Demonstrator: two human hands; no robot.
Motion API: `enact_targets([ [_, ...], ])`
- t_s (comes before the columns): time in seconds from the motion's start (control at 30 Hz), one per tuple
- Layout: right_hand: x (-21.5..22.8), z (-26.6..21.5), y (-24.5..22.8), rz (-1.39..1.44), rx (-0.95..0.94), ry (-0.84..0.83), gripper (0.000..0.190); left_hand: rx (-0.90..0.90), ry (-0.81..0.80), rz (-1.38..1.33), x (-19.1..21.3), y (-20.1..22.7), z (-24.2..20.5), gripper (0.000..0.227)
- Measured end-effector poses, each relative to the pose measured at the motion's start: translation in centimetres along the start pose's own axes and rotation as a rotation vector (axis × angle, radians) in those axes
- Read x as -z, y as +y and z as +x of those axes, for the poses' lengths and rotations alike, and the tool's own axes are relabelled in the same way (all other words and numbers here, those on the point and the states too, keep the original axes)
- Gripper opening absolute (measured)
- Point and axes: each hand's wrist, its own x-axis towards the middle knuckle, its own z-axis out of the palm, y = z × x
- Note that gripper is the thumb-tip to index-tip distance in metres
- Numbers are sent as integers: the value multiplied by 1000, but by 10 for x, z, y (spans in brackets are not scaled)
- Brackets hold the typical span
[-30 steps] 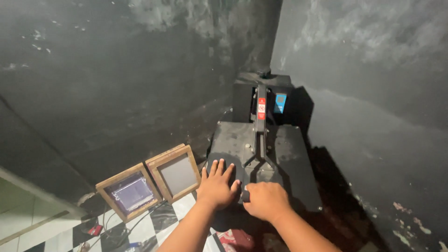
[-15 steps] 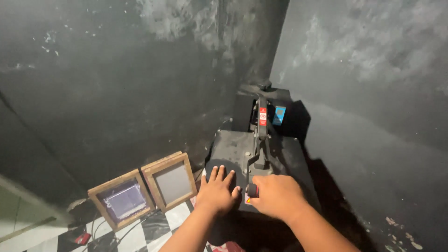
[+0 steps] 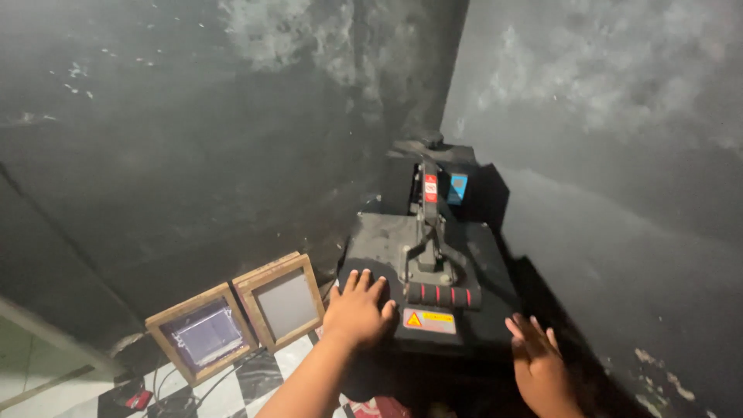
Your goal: The person operates a heat press machine to apply a design onto a black t-shirt. They repeatedly lower the heated press onto the shirt, hold it for a few seconds, and then lift it to reveal the printed text and logo.
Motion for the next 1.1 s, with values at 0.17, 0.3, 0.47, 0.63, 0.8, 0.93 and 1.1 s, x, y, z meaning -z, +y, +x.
enact_targets([
  [0.17,-4,-3,-5,-16,21,65,38,-207,457,-109,-69,-53,15,39],
  [0.3,-17,-6,15,35,136,98,39,-450,752,-625,-106,-99,-4,27],
  [0.47,-10,-2,-6,59,57,121,39,-479,824,-624,-119,-101,4,35],
  [0.63,-5,19,-10,65,185,245,31,-520,907,-578,-108,-102,16,35],
  [0.8,11,72,-17,77,261,418,30,-376,883,-575,-59,-90,31,44],
  [0.93,40,129,-29,-15,268,512,25,-472,889,-480,4,-83,52,33],
  [1.1,76,179,-55,48,2,337,29,-253,811,-514,81,-45,48,36],
])
